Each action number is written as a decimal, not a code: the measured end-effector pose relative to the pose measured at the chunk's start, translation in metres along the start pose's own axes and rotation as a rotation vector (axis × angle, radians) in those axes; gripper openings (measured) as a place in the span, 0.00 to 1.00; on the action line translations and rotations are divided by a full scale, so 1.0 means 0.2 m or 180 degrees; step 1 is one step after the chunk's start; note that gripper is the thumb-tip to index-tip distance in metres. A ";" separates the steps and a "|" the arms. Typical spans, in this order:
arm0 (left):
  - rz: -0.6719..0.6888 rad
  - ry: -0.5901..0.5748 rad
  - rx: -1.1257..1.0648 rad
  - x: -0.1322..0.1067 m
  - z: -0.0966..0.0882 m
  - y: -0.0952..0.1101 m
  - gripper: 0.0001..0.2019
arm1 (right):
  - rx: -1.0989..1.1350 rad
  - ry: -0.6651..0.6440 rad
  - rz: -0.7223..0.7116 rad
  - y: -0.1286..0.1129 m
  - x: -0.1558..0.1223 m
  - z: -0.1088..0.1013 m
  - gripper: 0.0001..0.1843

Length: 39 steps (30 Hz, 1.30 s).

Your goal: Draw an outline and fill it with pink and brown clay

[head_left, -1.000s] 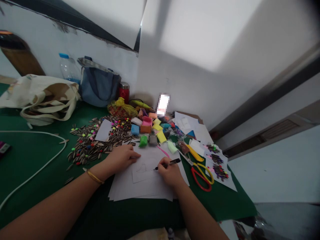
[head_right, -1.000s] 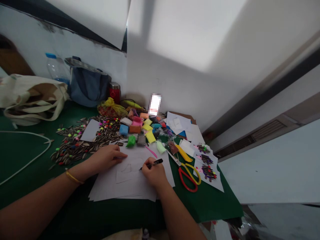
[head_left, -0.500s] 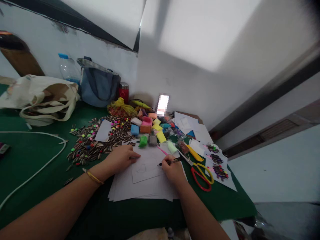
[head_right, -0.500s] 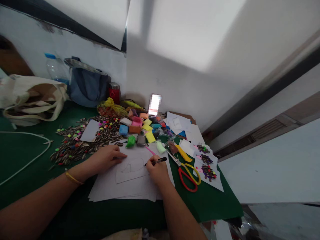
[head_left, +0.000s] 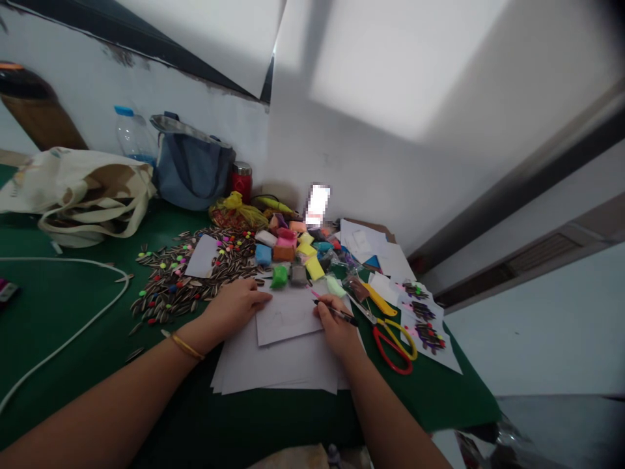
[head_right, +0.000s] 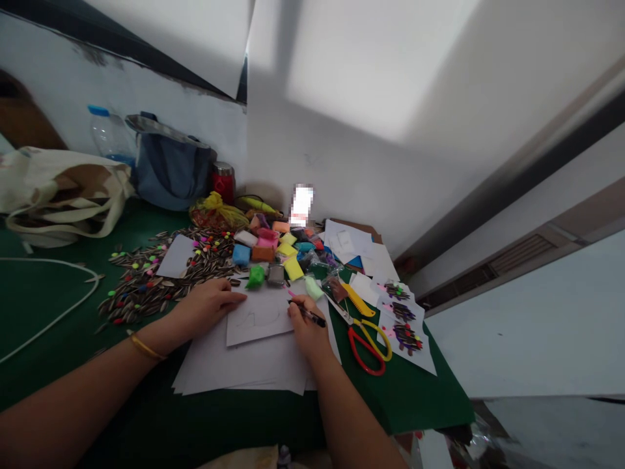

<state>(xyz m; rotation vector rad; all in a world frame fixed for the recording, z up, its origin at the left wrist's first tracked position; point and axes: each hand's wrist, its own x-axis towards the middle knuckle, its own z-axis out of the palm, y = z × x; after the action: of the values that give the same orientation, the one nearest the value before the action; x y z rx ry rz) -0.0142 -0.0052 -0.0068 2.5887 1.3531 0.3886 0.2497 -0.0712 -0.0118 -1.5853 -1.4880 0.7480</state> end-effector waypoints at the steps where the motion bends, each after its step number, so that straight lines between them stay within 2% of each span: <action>1: -0.0027 0.0048 0.0029 0.00 0.00 0.00 0.13 | -0.0043 -0.0016 0.0018 0.00 0.00 0.00 0.12; 6: -0.0030 0.0114 0.0026 0.00 0.01 -0.02 0.13 | -0.0130 -0.0204 -0.0203 -0.04 0.02 -0.03 0.11; 9: -0.0013 0.0121 0.0018 0.00 0.01 -0.02 0.13 | -0.0123 -0.0665 -0.0282 -0.11 0.02 -0.05 0.10; 12: -0.0001 0.0120 0.0041 0.00 0.02 -0.02 0.13 | -0.0135 -0.1094 -0.0190 -0.14 0.00 -0.03 0.09; 19: -0.0027 0.0134 0.0049 0.00 0.01 -0.02 0.12 | -0.0269 -0.0684 -0.0285 -0.08 -0.05 0.11 0.03; 24: -0.0033 0.0116 0.0026 0.00 0.01 -0.02 0.13 | -0.0051 -0.0711 -0.0411 -0.08 -0.06 0.13 0.05; 29: -0.0049 0.0094 0.0009 0.00 0.02 -0.02 0.13 | 0.0098 -0.0727 -0.0693 -0.12 -0.05 0.16 0.13; 35: -0.0069 0.0028 0.0002 0.00 0.00 -0.01 0.12 | -0.0237 -0.0560 -0.0582 -0.13 -0.05 0.19 0.09; 39: -0.0086 0.0022 -0.0010 0.00 0.00 0.00 0.12 | -0.0220 -0.0563 -0.0531 -0.11 -0.05 0.19 0.09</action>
<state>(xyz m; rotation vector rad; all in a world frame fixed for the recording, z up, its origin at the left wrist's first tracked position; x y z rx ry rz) -0.0147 -0.0044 -0.0070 2.5660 1.3871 0.3951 0.2047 -0.0752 -0.0132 -1.4537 -1.7675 0.7633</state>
